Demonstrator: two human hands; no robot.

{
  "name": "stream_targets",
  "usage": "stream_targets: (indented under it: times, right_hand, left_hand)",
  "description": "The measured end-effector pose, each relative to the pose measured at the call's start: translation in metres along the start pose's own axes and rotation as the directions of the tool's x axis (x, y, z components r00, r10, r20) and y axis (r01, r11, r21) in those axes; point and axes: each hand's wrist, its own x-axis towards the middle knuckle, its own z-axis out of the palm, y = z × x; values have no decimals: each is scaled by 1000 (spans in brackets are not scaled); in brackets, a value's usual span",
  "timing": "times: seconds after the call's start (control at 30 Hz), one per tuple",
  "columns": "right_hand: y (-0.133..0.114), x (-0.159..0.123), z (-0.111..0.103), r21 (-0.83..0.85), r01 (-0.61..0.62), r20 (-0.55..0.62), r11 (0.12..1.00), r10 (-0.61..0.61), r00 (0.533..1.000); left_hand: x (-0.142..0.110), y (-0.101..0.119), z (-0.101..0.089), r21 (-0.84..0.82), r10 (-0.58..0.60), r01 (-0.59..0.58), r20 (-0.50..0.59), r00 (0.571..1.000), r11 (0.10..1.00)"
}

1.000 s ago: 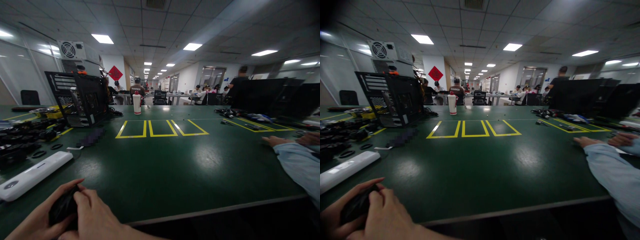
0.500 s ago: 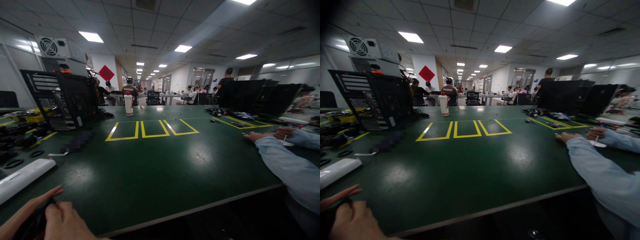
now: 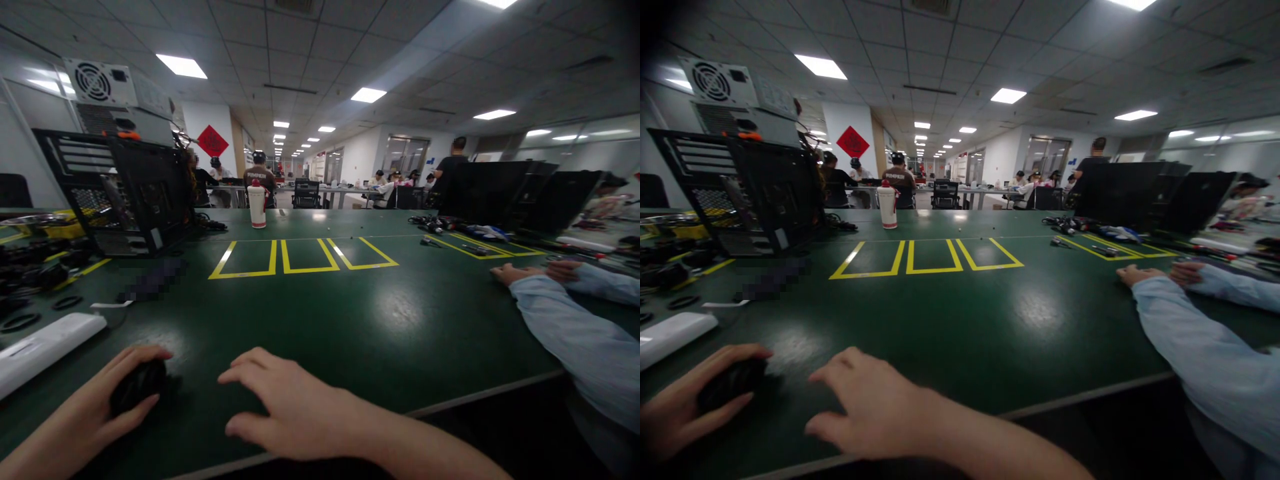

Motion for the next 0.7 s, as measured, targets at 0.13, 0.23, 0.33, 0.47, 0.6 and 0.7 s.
stream_targets:
  times: [0.13, 0.23, 0.33, 0.47, 0.6, 0.7]
  right_hand:
    - [43, 17, -30, 54, -130, -83, 990, 134, 988]
    - [86, 42, -44, 225, -211, -164, 951, 250, 954]
    - [119, 61, -53, 447, -222, -279, 867, 371, 886]
    - [142, 70, -54, 635, -161, -350, 756, 466, 813]
    - [152, 71, -49, 673, -129, -351, 729, 467, 812]
    - [155, 73, -45, 670, -134, -346, 730, 467, 813]
  left_hand:
    - [74, 53, 24, -90, 42, -39, 27, 999, 995]
    - [130, 75, 53, -76, 134, -135, -24, 991, 988]
    - [172, 82, 82, -53, 133, -139, -108, 985, 989]
    - [195, 83, 106, -22, 145, -151, -183, 972, 988]
    - [194, 82, 110, 22, 191, -190, -182, 965, 981]
    - [189, 81, 107, 11, 214, -215, -159, 964, 977]
